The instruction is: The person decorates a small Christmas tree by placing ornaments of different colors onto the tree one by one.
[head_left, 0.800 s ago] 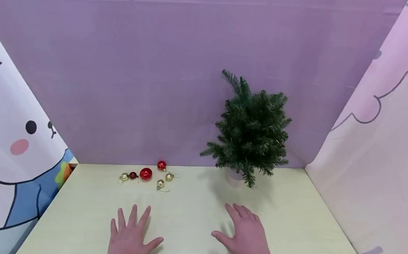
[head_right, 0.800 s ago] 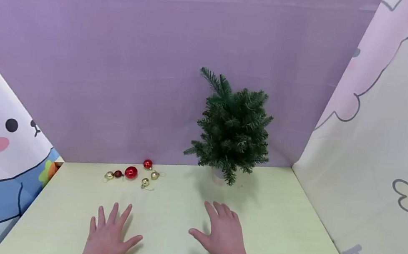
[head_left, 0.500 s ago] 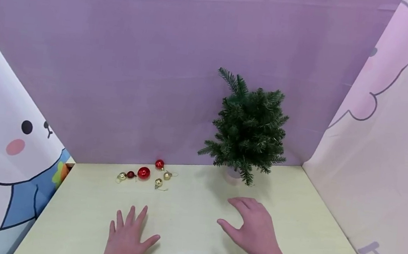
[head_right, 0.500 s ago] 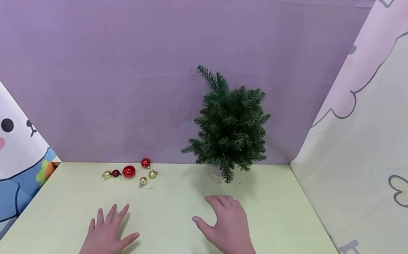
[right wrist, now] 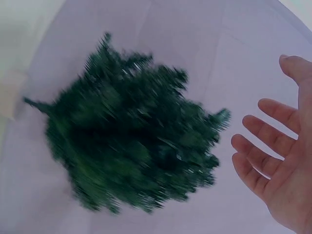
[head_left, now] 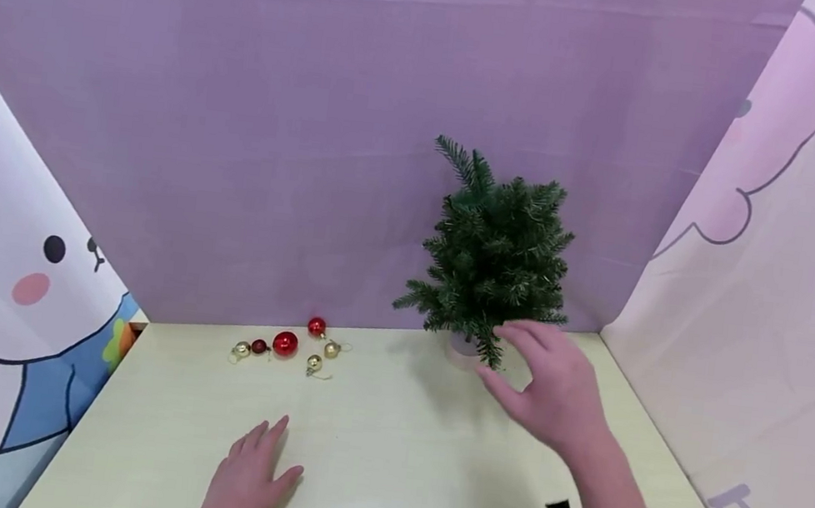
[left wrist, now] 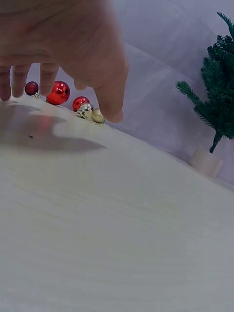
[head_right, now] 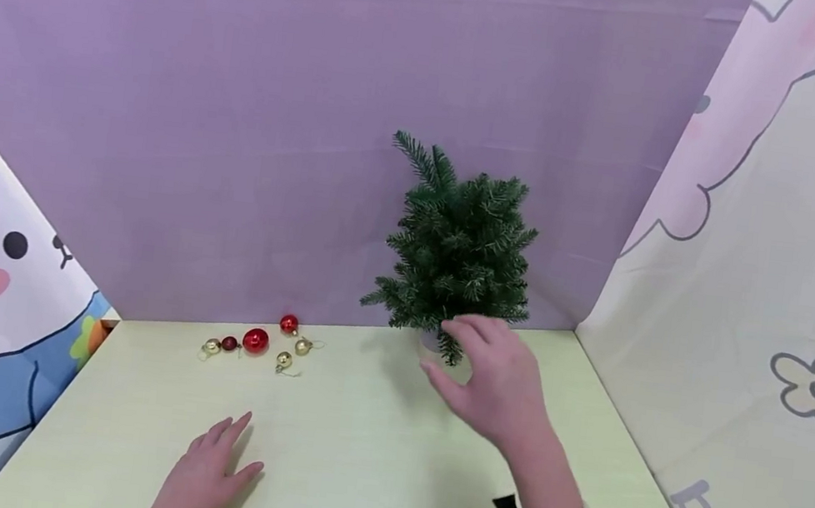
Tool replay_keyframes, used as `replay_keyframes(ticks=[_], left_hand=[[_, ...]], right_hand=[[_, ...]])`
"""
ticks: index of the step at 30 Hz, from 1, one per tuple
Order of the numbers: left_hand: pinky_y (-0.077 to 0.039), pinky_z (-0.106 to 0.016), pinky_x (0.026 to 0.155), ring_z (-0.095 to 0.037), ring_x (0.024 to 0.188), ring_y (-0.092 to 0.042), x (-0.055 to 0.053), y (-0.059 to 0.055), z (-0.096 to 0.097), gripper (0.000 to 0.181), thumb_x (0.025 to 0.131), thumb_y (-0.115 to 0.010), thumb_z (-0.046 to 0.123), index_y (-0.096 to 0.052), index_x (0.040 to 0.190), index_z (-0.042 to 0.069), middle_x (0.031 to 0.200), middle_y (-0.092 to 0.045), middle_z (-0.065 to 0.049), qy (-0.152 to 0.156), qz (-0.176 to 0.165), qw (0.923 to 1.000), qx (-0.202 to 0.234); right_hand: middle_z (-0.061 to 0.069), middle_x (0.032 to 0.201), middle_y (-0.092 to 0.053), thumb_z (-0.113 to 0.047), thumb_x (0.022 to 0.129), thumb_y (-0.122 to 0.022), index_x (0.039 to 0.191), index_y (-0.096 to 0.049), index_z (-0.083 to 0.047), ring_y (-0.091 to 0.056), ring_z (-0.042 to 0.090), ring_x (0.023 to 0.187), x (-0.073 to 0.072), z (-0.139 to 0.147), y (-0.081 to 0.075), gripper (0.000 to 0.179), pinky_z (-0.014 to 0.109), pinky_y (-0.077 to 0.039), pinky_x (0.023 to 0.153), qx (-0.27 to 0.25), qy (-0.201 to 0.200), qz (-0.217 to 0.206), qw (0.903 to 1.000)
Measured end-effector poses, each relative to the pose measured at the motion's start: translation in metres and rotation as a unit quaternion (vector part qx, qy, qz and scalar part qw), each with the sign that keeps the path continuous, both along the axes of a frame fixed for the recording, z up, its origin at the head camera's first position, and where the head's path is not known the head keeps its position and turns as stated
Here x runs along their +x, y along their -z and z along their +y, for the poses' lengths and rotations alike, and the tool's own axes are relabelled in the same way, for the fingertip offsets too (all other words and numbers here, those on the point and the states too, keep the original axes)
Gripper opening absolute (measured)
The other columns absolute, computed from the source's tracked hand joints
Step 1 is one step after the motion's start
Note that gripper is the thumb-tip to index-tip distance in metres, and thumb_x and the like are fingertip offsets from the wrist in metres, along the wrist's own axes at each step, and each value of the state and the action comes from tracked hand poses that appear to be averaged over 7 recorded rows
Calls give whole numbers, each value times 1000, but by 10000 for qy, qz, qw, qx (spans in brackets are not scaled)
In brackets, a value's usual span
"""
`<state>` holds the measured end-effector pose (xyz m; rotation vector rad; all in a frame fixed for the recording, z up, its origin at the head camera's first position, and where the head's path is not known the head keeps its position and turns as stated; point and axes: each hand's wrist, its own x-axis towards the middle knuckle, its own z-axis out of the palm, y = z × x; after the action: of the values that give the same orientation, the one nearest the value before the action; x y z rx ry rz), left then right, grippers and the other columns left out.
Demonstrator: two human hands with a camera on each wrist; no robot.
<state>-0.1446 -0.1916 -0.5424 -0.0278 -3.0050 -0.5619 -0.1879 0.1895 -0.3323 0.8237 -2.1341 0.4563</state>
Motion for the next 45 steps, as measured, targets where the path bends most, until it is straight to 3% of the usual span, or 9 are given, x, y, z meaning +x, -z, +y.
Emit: replay_keyframes(ticks=[4,11,16,21,28,34,39,45], left_hand=[[-34,-58,81,-41,113,-37,-1,-1,1,72,77,-58,51,-34,136,17,132,-36,-18,39,-53,9997,219],[-36,-51,85,-32,111,-42,0,-10,4,57,80,-61,40,-44,129,15,127,-42,-13,291,404,9946,908],[-33,-46,91,-23,116,-39,6,-22,8,55,81,-57,46,-45,128,20,129,-42,-7,539,337,9872,1460],[-33,-45,92,-20,117,-38,10,-32,4,57,79,-52,57,-49,124,22,128,-43,-3,646,153,9846,1619],[-33,-44,92,-19,117,-38,19,-31,-3,57,78,-49,60,-49,123,24,125,-43,5,763,-251,9776,1947],[-40,-43,83,-29,114,-40,24,-24,-11,52,83,-50,51,-49,122,18,123,-46,1,942,-681,9590,2585],[-41,-42,80,-33,114,-39,25,-21,-19,47,84,-52,46,-50,121,17,124,-46,-3,922,-976,9488,2861],[-42,-43,80,-31,113,-40,31,-17,-26,44,85,-53,42,-51,120,16,125,-45,-7,777,-1320,9376,3121]], right_hand=[[7,107,-58,-42,71,-68,106,-62,-7,-51,23,99,-14,11,-30,50,39,-43,80,166,19,62,9998],[9,109,-56,-45,73,-65,107,-61,-7,-49,27,100,-55,23,-70,51,42,-40,82,373,299,193,9987],[11,118,-49,-51,74,-62,114,-56,-8,-43,30,109,-82,28,-89,59,46,-34,88,356,559,-164,9977],[10,131,-36,-54,75,-60,128,-43,-13,-32,31,119,-104,28,-104,69,51,-25,94,95,755,-865,9933],[5,144,-11,-56,78,-54,141,-18,-23,-9,27,130,-127,33,-114,80,57,-15,96,-454,793,-2066,9741],[0,146,0,-63,77,-46,141,-3,-32,-3,22,131,-147,35,-115,83,57,-13,96,-808,685,-3121,9441],[0,146,-2,-66,75,-46,141,-4,-34,-5,23,131,-161,32,-109,85,57,-15,96,-1045,679,-3277,9365],[3,145,-2,-69,72,-46,142,-13,-28,-10,27,130,-171,22,-99,88,58,-18,94,-1408,734,-3358,9285]])
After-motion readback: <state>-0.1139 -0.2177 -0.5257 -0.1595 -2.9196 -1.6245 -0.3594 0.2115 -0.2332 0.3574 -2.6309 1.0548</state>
